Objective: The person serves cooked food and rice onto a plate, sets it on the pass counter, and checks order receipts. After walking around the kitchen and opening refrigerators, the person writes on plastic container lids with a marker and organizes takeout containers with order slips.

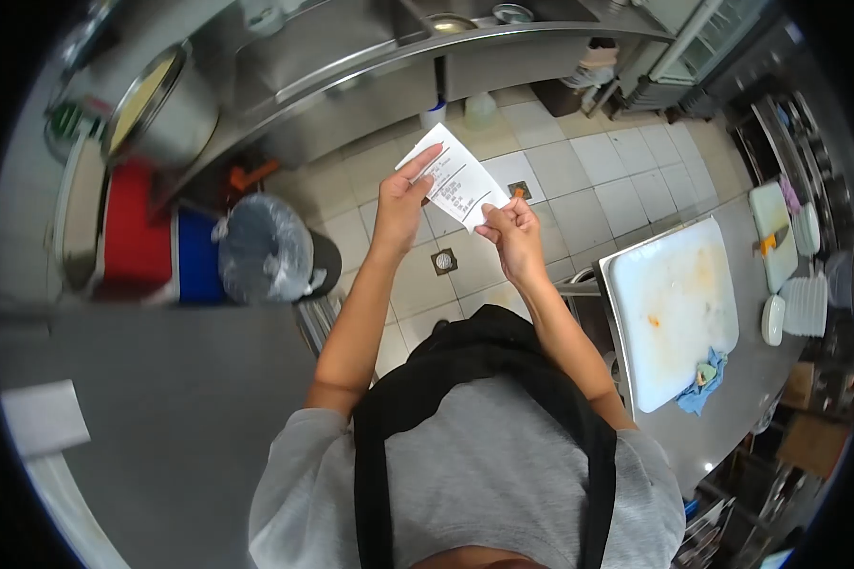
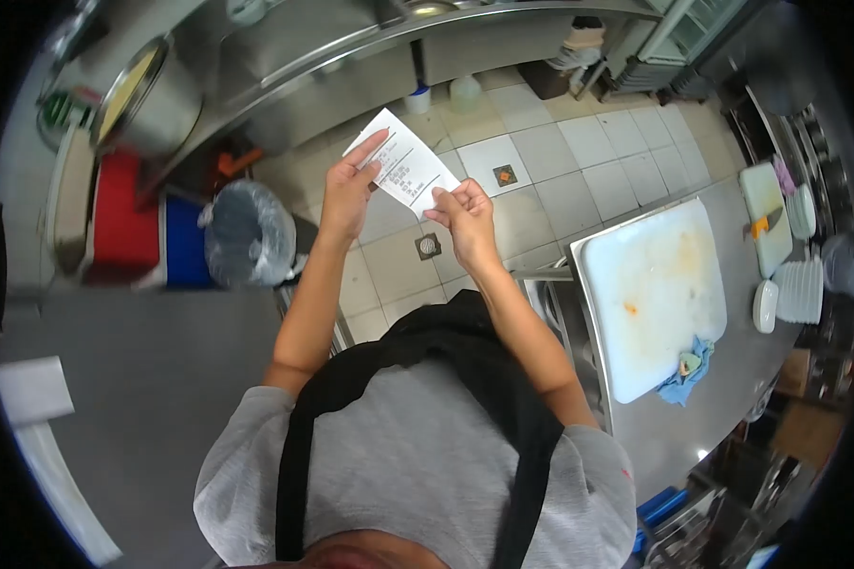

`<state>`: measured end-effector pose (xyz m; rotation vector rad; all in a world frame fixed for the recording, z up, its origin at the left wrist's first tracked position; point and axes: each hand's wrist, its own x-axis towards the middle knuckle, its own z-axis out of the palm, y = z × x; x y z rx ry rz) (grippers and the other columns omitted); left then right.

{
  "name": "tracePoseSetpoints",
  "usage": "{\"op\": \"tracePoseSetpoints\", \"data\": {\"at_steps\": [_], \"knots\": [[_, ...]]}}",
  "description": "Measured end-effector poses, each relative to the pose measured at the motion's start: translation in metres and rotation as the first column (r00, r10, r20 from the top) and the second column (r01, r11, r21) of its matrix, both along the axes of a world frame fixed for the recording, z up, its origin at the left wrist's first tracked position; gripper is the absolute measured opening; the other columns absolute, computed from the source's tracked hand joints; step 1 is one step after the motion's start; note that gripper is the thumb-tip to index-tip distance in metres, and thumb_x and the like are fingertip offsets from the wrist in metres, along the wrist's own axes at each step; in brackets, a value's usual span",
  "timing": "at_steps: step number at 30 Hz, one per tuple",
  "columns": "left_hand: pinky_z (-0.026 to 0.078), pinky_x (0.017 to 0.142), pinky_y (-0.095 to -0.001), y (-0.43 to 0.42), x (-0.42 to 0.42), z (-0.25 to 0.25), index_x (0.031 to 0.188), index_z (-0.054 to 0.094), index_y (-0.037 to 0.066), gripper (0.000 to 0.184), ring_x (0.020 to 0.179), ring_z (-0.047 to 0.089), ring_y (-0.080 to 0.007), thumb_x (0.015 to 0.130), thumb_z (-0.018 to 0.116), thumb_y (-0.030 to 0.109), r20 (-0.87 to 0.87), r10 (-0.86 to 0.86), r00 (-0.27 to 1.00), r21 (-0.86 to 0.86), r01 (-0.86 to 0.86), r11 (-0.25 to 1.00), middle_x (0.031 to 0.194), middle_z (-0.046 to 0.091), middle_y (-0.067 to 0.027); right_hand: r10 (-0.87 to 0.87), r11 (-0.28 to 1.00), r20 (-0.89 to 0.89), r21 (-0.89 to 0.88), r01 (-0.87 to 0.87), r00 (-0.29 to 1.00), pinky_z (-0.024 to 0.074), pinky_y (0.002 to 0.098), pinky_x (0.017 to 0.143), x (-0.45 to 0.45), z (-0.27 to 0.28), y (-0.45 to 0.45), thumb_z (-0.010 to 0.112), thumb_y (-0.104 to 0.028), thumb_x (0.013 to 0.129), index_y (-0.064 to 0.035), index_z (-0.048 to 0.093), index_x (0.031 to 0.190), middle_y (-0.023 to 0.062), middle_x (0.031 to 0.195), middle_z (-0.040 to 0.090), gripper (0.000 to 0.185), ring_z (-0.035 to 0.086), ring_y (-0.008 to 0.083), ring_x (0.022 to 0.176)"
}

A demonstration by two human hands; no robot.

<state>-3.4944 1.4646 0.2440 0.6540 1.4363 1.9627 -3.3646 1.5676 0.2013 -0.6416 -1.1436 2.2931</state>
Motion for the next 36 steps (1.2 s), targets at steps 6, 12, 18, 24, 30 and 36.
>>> {"op": "tracePoseSetpoints", "data": {"at_steps": [6, 12, 18, 24, 30, 36], "knots": [[0.040, 0.089, -0.0287, 0.102, -0.049, -0.039, 0.128, 0.037, 0.002, 0.051, 0.105, 0.050, -0.0170, 0.078, 0.040, -0.007, 0.139, 0.048, 0.989, 0.229, -0.079, 0.970, 0.120, 0.047, -0.0125, -0.208, 0.978, 0.057, -0.004, 0.209, 0.976, 0.0536, 0.0239, 0.063, -0.047, -0.028, 0.083, 0.058, -0.001, 0.079, -0.0030, 0.054, 0.081, 0.0068, 0.079, 0.059, 0.004, 0.060, 0.0127, 0.069], [0.025, 0.102, -0.0437, 0.172, -0.119, -0.080, 0.132, 0.026, 0.006, 0.053, 0.122, 0.035, -0.0302, 0.084, 0.048, 0.010, 0.539, -0.173, 0.825, 0.360, -0.040, 0.932, 0.133, 0.034, -0.0149, 0.017, 0.999, 0.082, 0.047, -0.021, 0.997, 0.0536, 0.0264, 0.059, -0.119, -0.062, 0.175, 0.058, -0.001, 0.078, 0.0010, 0.055, 0.081, 0.0093, 0.076, 0.058, 0.004, 0.060, 0.0152, 0.063], [0.035, 0.093, -0.0365, 0.228, -0.184, -0.120, 0.117, 0.043, 0.008, 0.033, 0.088, 0.048, -0.0184, 0.085, 0.050, 0.012, 0.525, 0.009, 0.851, 0.249, -0.163, 0.955, 0.090, 0.050, -0.0057, 0.258, 0.964, 0.004, 0.064, -0.257, 0.966, 0.0519, 0.0260, 0.054, -0.165, -0.085, 0.248, 0.057, 0.001, 0.077, 0.0019, 0.053, 0.081, 0.0081, 0.073, 0.057, 0.006, 0.060, 0.0147, 0.059], [0.034, 0.055, -0.0253, 0.339, -0.204, -0.153, 0.093, 0.046, 0.008, 0.006, 0.054, 0.036, -0.0105, 0.088, 0.042, 0.010, 0.665, -0.089, 0.742, 0.079, 0.049, 0.996, 0.060, 0.036, 0.0007, 0.428, 0.882, 0.104, 0.166, -0.440, 0.898, 0.0493, 0.0285, 0.066, -0.139, -0.088, 0.343, 0.064, -0.016, 0.077, -0.0016, 0.044, 0.114, 0.0114, 0.090, 0.055, 0.044, 0.056, 0.0157, 0.084], [0.043, 0.065, -0.0276, 0.539, -0.132, -0.144, 0.102, 0.047, 0.003, 0.018, 0.067, 0.050, -0.0139, 0.091, 0.043, 0.018, 0.409, -0.393, 0.824, -0.102, 0.469, 0.877, 0.076, 0.050, -0.0054, -0.115, 0.928, 0.463, 0.365, -0.071, 0.879, 0.0467, 0.0289, 0.066, -0.117, -0.089, 0.449, 0.061, -0.027, 0.081, -0.0019, 0.041, 0.123, 0.0126, 0.101, 0.057, 0.053, 0.056, 0.0183, 0.082], [0.037, 0.084, -0.0311, 0.690, -0.066, -0.072, 0.128, 0.029, 0.007, 0.043, 0.102, 0.047, -0.0158, 0.093, 0.040, 0.028, 0.154, -0.903, 0.401, -0.066, 0.916, 0.395, 0.111, 0.049, -0.0088, -0.929, 0.250, 0.154, 0.932, 0.261, 0.337, 0.0515, 0.0300, 0.069, 0.041, -0.032, 0.578, 0.053, -0.002, 0.080, -0.0128, 0.021, 0.138, 0.0125, 0.141, 0.021, 0.067, 0.051, 0.0239, 0.102]]}}
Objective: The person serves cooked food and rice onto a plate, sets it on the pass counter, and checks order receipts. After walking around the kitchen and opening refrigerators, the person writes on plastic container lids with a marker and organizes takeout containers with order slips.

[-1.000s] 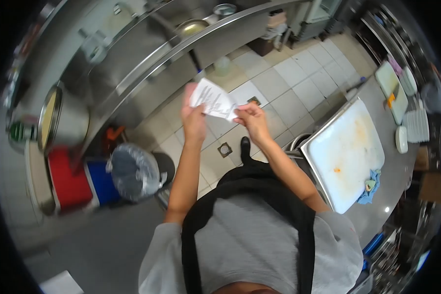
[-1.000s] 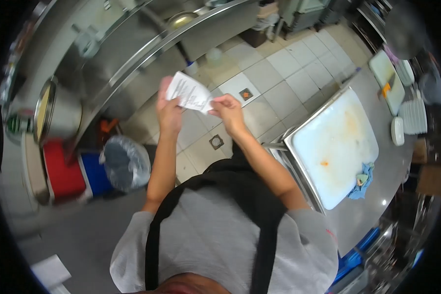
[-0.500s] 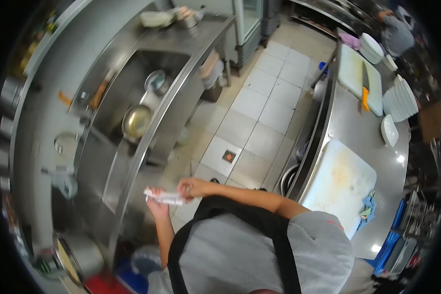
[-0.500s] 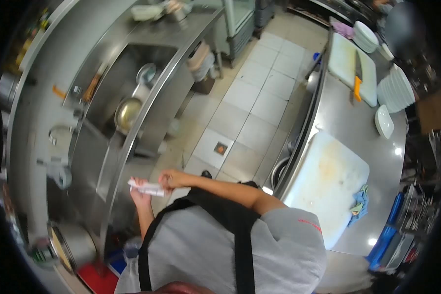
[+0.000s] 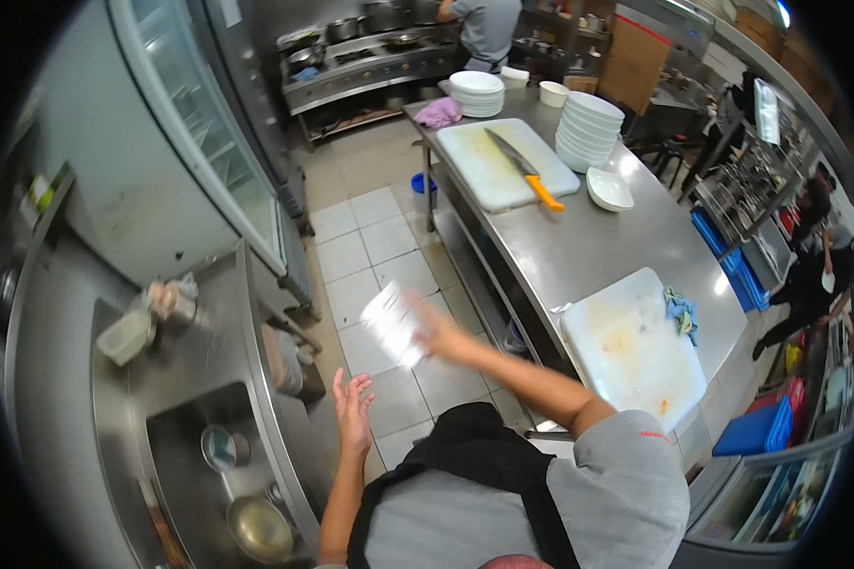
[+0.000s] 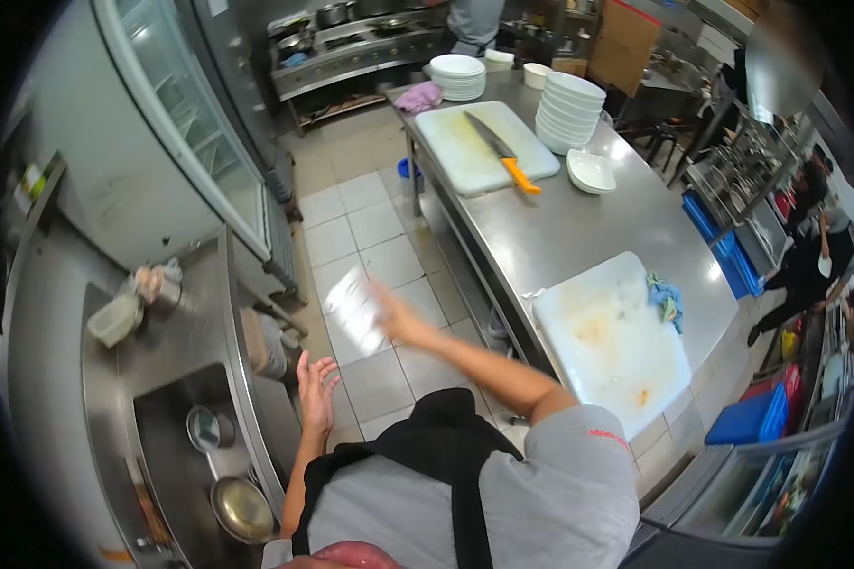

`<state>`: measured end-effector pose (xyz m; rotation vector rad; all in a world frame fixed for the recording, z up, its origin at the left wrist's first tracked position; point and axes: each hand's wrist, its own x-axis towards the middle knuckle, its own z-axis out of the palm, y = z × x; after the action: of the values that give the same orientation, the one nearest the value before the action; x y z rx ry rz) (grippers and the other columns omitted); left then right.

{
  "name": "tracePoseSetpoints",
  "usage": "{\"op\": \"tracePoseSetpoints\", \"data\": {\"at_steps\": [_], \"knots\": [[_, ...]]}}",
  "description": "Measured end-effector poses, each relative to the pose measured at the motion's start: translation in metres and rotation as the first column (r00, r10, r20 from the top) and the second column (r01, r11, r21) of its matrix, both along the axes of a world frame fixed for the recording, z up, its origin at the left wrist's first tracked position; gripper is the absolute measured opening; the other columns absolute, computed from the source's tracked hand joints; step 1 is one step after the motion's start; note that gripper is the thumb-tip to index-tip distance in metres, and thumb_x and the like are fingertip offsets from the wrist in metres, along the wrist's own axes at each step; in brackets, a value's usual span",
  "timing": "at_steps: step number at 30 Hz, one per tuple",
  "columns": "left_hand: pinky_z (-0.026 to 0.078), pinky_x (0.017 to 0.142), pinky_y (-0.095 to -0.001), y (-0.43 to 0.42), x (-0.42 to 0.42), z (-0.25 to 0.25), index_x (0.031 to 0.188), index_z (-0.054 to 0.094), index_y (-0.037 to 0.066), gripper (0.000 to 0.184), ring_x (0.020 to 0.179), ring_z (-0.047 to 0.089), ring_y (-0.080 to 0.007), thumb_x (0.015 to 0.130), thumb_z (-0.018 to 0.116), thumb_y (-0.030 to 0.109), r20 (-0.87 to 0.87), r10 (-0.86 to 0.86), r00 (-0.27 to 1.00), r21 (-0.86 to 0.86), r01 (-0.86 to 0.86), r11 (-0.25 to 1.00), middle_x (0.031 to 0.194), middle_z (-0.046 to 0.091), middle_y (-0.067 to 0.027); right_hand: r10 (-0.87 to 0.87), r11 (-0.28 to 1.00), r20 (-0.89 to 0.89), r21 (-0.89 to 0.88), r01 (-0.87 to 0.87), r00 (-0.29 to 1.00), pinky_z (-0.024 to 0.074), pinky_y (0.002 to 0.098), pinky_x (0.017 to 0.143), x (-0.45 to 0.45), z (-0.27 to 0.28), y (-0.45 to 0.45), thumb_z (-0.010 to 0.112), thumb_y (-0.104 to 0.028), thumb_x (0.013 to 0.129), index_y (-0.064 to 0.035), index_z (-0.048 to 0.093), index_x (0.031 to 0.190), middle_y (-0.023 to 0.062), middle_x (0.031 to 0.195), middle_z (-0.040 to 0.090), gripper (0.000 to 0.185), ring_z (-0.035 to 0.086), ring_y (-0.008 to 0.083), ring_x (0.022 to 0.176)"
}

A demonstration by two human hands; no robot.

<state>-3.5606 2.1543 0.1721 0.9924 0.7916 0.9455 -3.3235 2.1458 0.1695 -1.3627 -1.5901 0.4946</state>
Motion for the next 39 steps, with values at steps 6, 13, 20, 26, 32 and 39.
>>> {"op": "tracePoseSetpoints", "data": {"at_steps": [6, 13, 20, 26, 32, 39], "knots": [[0.044, 0.072, -0.0327, 0.095, 0.004, -0.133, 0.117, 0.044, 0.003, 0.036, 0.087, 0.053, -0.0171, 0.089, 0.049, 0.025, -0.336, -0.350, 0.874, -0.222, 0.287, 0.932, 0.096, 0.056, -0.0068, -0.642, 0.736, -0.143, 0.159, 0.658, 0.753, 0.0509, 0.0238, 0.057, 0.266, 0.185, 0.022, 0.040, 0.009, 0.069, -0.0177, 0.039, 0.131, 0.0050, 0.128, 0.044, 0.067, 0.049, 0.0119, 0.075], [0.046, 0.071, -0.0322, 0.160, 0.000, -0.240, 0.110, 0.050, 0.003, 0.030, 0.086, 0.055, -0.0177, 0.088, 0.048, 0.024, -0.965, -0.185, 0.187, -0.085, 0.445, 0.891, 0.093, 0.058, -0.0080, -0.915, 0.267, -0.047, 0.675, 0.688, 0.400, 0.0514, 0.0282, 0.061, 0.482, 0.346, 0.008, 0.040, 0.006, 0.071, -0.0140, 0.036, 0.132, 0.0138, 0.116, 0.049, 0.065, 0.056, 0.0201, 0.092], [0.046, 0.069, -0.0318, 0.295, 0.046, -0.259, 0.106, 0.052, 0.003, 0.027, 0.083, 0.056, -0.0178, 0.089, 0.048, 0.024, -0.969, -0.145, 0.200, -0.042, 0.446, 0.894, 0.091, 0.059, -0.0084, -0.984, 0.050, -0.087, 0.695, 0.717, 0.153, 0.0444, 0.0300, 0.078, 0.546, 0.377, 0.001, 0.046, -0.004, 0.078, 0.0007, 0.057, 0.108, 0.0183, 0.106, 0.058, 0.032, 0.057, 0.0228, 0.093], [0.046, 0.068, -0.0314, 0.406, 0.080, -0.279, 0.103, 0.054, 0.003, 0.025, 0.081, 0.057, -0.0179, 0.089, 0.047, 0.023, -0.962, -0.152, 0.226, -0.033, 0.455, 0.890, 0.090, 0.059, -0.0087, -0.859, -0.462, -0.508, 0.718, 0.521, -0.061, 0.0447, 0.0296, 0.067, 0.542, 0.388, 0.032, 0.066, -0.010, 0.072, -0.0021, 0.060, 0.084, 0.0101, 0.080, 0.062, 0.016, 0.058, 0.0185, 0.073], [0.046, 0.066, -0.0310, 0.528, 0.078, -0.309, 0.099, 0.056, 0.003, 0.024, 0.078, 0.057, -0.0180, 0.089, 0.047, 0.023, -0.882, -0.045, 0.469, 0.246, 0.541, 0.804, 0.088, 0.060, -0.0090, -0.784, -0.517, -0.128, 0.678, 0.523, -0.608, 0.0418, 0.0340, 0.086, 0.585, 0.408, -0.023, 0.057, -0.027, 0.076, -0.0085, 0.064, 0.100, 0.0145, 0.102, 0.061, 0.031, 0.057, 0.0242, 0.094], [0.043, 0.082, -0.0344, 0.671, 0.141, -0.090, 0.105, 0.054, 0.000, 0.025, 0.094, 0.053, -0.0310, 0.080, 0.051, 0.003, -0.578, 0.404, 0.709, 0.616, 0.053, 0.786, 0.098, 0.056, -0.0161, -0.964, -0.237, -0.241, 0.970, -0.049, -0.110, 0.0383, 0.0427, 0.077, 0.485, 0.429, 0.118, 0.047, -0.025, 0.079, 0.0015, 0.061, 0.087, 0.0216, 0.084, 0.057, 0.031, 0.053, 0.0310, 0.084]]}}
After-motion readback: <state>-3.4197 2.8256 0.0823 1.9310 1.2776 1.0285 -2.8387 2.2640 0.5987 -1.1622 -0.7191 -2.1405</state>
